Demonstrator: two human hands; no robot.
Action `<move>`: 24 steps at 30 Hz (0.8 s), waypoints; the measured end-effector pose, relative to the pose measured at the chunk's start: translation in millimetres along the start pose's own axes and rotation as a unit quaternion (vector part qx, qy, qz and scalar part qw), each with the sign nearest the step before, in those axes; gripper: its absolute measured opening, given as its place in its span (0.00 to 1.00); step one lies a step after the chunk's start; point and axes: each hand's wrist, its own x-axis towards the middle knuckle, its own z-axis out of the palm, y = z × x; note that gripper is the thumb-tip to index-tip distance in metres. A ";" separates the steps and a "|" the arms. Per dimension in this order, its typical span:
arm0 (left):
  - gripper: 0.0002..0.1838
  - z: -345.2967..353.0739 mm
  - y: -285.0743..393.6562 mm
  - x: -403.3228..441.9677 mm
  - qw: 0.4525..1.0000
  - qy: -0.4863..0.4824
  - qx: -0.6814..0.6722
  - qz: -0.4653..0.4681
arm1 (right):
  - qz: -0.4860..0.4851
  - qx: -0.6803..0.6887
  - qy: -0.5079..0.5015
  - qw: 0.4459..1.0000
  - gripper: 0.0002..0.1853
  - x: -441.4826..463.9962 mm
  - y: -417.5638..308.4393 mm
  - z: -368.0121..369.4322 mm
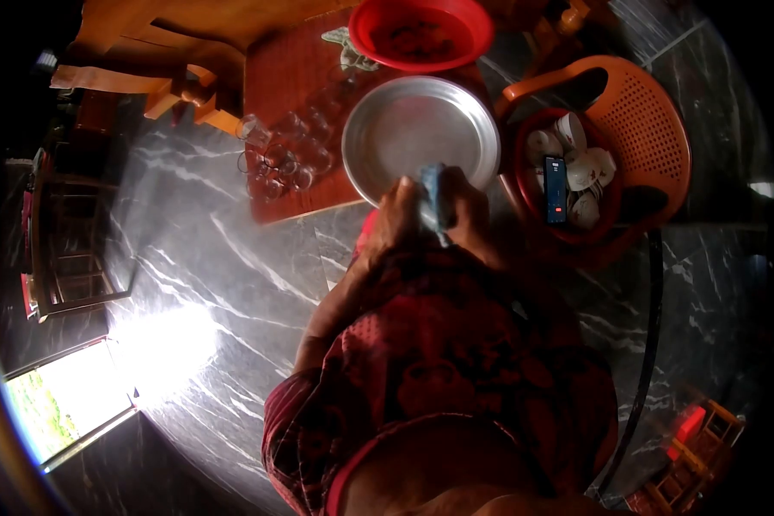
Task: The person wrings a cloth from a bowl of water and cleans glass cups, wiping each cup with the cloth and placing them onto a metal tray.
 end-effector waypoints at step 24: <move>0.23 -8.0 33.6 0.3 0.911 0.043 0.201 0.357 | 0.382 0.520 -0.048 0.763 0.07 -7.3 -16.2 -1.5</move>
